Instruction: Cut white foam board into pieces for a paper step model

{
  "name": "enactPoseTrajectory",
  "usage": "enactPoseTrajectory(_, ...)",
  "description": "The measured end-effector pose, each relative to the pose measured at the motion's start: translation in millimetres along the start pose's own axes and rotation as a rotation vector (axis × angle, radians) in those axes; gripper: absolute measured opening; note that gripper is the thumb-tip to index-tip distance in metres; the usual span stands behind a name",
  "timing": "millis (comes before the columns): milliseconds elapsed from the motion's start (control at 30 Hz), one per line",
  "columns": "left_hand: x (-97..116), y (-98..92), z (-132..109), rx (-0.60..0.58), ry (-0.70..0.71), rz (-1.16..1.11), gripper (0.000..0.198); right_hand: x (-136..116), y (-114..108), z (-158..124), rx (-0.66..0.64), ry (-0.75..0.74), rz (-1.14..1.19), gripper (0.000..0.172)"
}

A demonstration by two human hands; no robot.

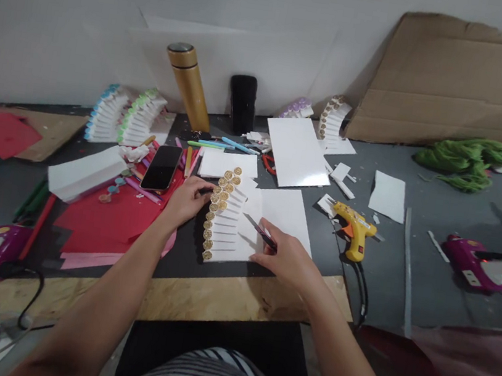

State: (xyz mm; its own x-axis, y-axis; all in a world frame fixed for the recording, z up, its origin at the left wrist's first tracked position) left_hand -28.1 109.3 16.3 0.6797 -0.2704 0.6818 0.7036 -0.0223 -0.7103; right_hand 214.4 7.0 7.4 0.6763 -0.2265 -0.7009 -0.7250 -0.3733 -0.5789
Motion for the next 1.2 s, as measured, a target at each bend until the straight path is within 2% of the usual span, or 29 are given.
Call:
enactPoseTrajectory(233, -3.4, 0.7, -0.3, 0.002, -0.022, 0.001, 0.024, -7.5, -0.5, -3.5, -0.022, -0.028, -0.081, 0.082)
enactPoseTrajectory(500, -2.6, 0.8, -1.1, 0.010, -0.014, 0.015, 0.023, -5.0, 0.1, -2.8, -0.010, -0.035, -0.077, 0.084)
enactPoseTrajectory(667, -2.4, 0.6, -0.8, 0.015, -0.024, 0.023, 0.023, -10.5, 1.3, -5.3, -0.019, -0.067, -0.109, 0.078)
enactPoseTrajectory(900, -0.4, -0.1, -1.1, 0.012, -0.021, 0.019, 0.021, -10.8, 1.3, -3.4, -0.063, -0.024, -0.135, 0.085)
enactPoseTrajectory(1067, 0.7, -1.8, -1.6, 0.016, -0.011, 0.026, 0.021, -11.8, 1.5, 2.0, -0.131, 0.006, -0.099, 0.098)
enactPoseTrajectory(1200, 1.4, -2.1, -1.9, 0.017, -0.009, 0.020, 0.021, -15.8, 0.7, 3.5, -0.156, -0.027, -0.105, 0.096)
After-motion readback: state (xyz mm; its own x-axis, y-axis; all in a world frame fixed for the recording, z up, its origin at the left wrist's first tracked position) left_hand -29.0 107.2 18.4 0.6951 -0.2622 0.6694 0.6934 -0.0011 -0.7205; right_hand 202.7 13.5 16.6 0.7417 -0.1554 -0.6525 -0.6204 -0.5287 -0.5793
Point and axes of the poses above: each hand's wrist, its own z-axis towards the middle knuckle, its own y-axis out of the palm, x = y × z, the point moved 9 cm from there along z, towards the middle knuckle, and after that the axes turned 7 degrees about y, right-handed, at the moved point
